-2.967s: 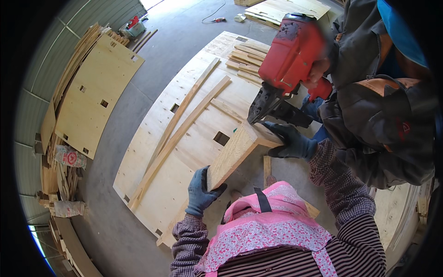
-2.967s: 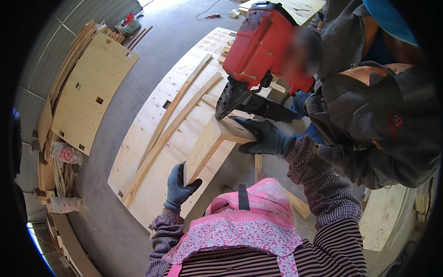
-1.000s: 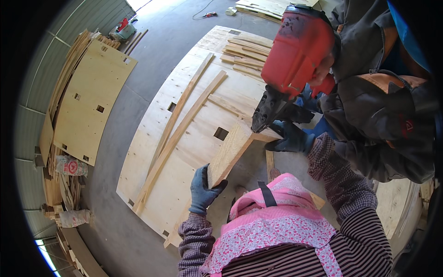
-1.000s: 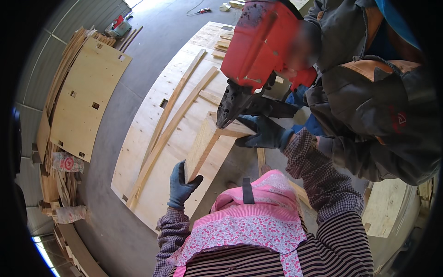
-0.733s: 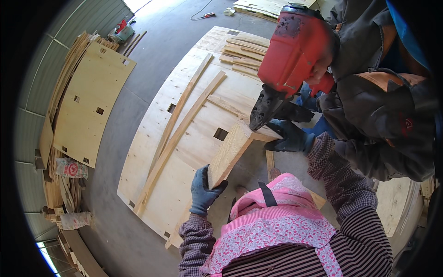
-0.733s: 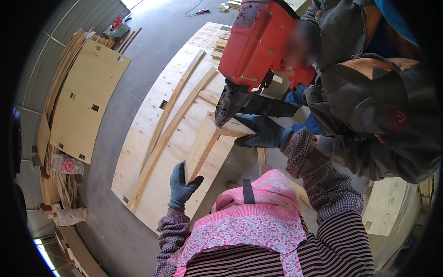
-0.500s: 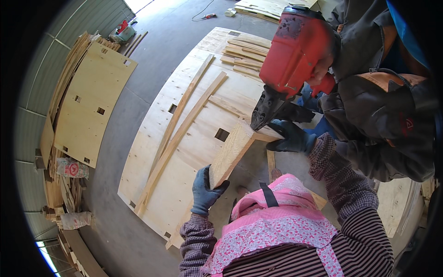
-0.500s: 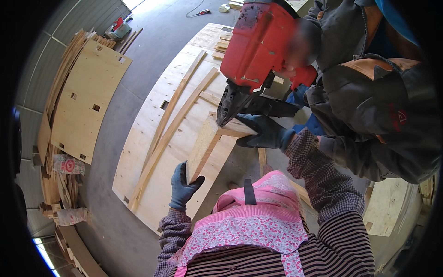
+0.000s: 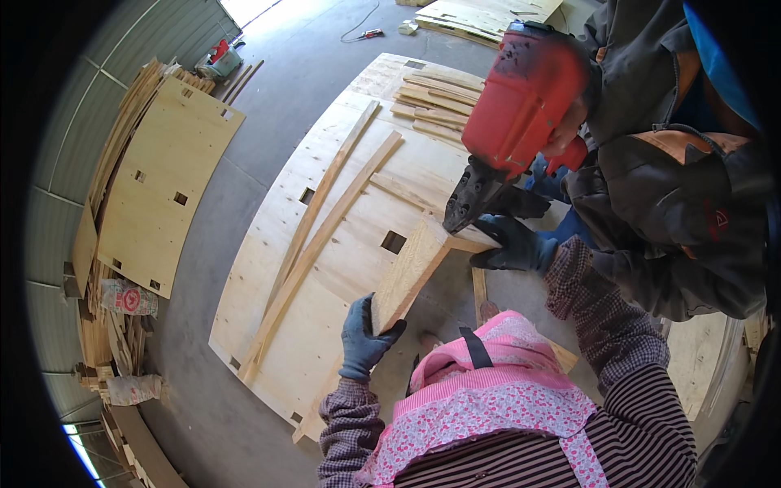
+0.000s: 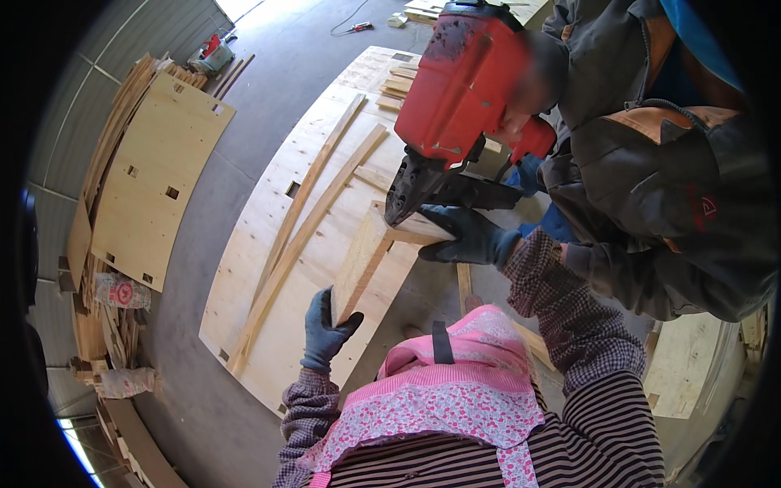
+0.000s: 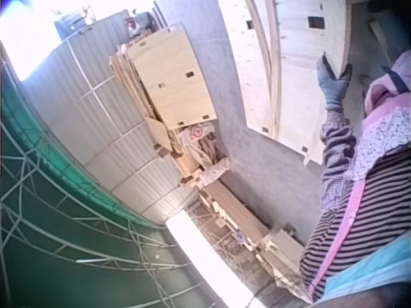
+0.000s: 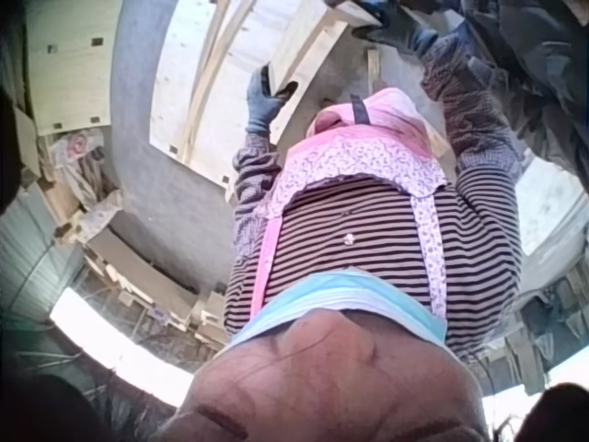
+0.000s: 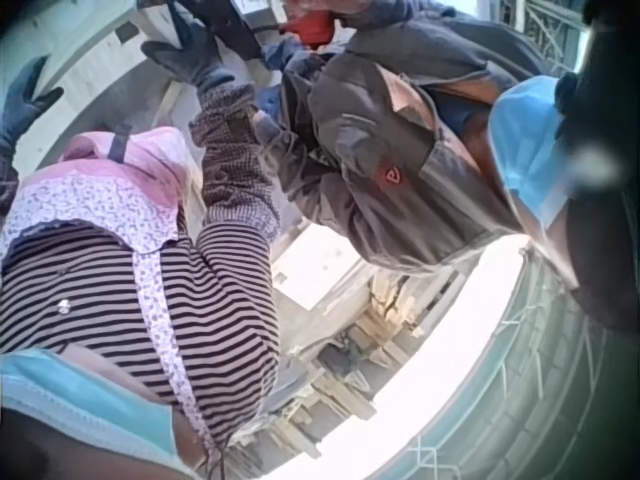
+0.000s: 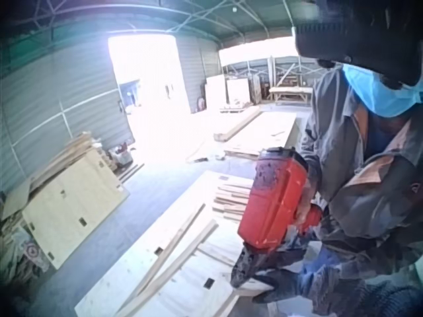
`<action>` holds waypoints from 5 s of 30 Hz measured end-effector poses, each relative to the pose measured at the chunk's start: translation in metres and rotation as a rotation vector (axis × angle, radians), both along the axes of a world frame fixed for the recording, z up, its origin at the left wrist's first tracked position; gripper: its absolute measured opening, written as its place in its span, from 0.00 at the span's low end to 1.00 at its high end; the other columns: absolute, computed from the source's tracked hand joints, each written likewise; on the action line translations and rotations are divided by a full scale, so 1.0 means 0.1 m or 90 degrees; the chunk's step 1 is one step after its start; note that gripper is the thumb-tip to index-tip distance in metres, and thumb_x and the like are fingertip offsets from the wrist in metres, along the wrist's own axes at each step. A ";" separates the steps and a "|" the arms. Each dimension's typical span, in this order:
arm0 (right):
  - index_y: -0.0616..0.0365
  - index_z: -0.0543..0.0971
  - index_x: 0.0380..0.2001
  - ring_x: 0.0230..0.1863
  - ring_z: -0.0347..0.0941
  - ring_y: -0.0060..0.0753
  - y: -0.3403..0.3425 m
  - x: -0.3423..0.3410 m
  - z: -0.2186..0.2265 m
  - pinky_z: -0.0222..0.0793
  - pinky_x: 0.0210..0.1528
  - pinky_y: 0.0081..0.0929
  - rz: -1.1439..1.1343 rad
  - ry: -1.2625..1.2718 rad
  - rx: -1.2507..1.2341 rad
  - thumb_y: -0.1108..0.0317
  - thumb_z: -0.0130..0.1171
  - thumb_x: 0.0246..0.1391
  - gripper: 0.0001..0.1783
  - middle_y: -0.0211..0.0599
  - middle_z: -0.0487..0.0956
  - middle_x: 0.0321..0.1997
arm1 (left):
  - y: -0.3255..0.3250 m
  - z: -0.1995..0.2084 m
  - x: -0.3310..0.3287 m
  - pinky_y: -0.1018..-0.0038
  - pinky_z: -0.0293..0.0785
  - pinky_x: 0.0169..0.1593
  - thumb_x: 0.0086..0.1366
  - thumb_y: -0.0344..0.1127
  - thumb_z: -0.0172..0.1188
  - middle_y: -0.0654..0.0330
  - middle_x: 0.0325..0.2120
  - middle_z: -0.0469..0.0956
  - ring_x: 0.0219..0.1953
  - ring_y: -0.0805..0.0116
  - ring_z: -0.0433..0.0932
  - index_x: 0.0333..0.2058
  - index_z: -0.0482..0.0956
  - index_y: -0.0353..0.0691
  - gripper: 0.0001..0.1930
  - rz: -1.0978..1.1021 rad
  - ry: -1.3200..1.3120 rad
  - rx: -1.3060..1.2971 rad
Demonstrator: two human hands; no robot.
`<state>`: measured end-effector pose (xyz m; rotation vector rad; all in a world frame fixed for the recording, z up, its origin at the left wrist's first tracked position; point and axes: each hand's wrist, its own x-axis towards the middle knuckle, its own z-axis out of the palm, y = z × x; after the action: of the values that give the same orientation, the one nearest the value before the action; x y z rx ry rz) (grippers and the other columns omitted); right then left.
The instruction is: The person positions wooden planks on a large plywood sheet while a coworker uses a nail gun to fasten them. The person hands pieces to the coworker and adjusts the alignment of the frame components during assembly.
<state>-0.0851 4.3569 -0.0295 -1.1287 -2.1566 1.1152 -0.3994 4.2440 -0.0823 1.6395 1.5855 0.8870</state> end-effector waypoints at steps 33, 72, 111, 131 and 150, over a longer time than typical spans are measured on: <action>0.61 0.60 0.60 0.53 0.63 0.19 0.03 -0.07 -0.07 0.59 0.57 0.23 0.036 0.218 -0.111 0.71 0.69 0.40 0.42 0.38 0.71 0.54 | 0.05 -0.08 -0.02 0.69 0.72 0.42 0.42 0.42 0.72 0.52 0.35 0.74 0.37 0.59 0.75 0.43 0.71 0.34 0.30 -0.009 0.048 0.032; 0.49 0.68 0.55 0.48 0.67 0.43 -0.11 0.02 0.22 0.58 0.55 0.38 0.160 0.167 0.208 0.53 0.69 0.32 0.42 0.41 0.72 0.47 | -0.85 0.23 0.33 0.70 0.66 0.52 0.39 0.32 0.73 0.55 0.43 0.70 0.46 0.63 0.71 0.46 0.64 0.37 0.34 0.154 0.062 0.053; 0.63 0.75 0.31 0.30 0.71 0.15 -0.63 0.11 0.31 0.69 0.34 0.12 -0.291 0.538 -0.286 0.81 0.58 0.48 0.05 0.28 0.77 0.29 | -0.46 0.01 0.40 0.69 0.68 0.47 0.38 0.36 0.73 0.55 0.37 0.70 0.41 0.60 0.71 0.44 0.68 0.36 0.33 0.129 0.077 0.105; 0.61 0.74 0.46 0.41 0.70 0.20 -0.93 -0.71 -0.18 0.68 0.45 0.20 -0.118 0.417 -0.519 0.65 0.63 0.49 0.21 0.31 0.76 0.42 | -0.36 -0.16 0.49 0.72 0.70 0.45 0.40 0.33 0.74 0.56 0.38 0.70 0.41 0.65 0.71 0.43 0.65 0.35 0.32 0.116 0.120 0.130; 0.60 0.69 0.50 0.49 0.70 0.31 -1.02 -0.49 -0.68 0.67 0.51 0.30 -0.141 0.505 -0.566 0.66 0.57 0.54 0.21 0.34 0.74 0.47 | -2.17 -1.43 -1.10 0.45 0.47 0.60 0.40 0.74 0.55 0.50 0.61 0.48 0.61 0.52 0.50 0.60 0.50 0.44 0.55 1.094 -1.064 -0.501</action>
<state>-0.1340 4.2546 -0.0971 -0.9424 -0.8964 2.0437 -0.5097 4.0273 -0.2254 -1.2826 1.1872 1.3351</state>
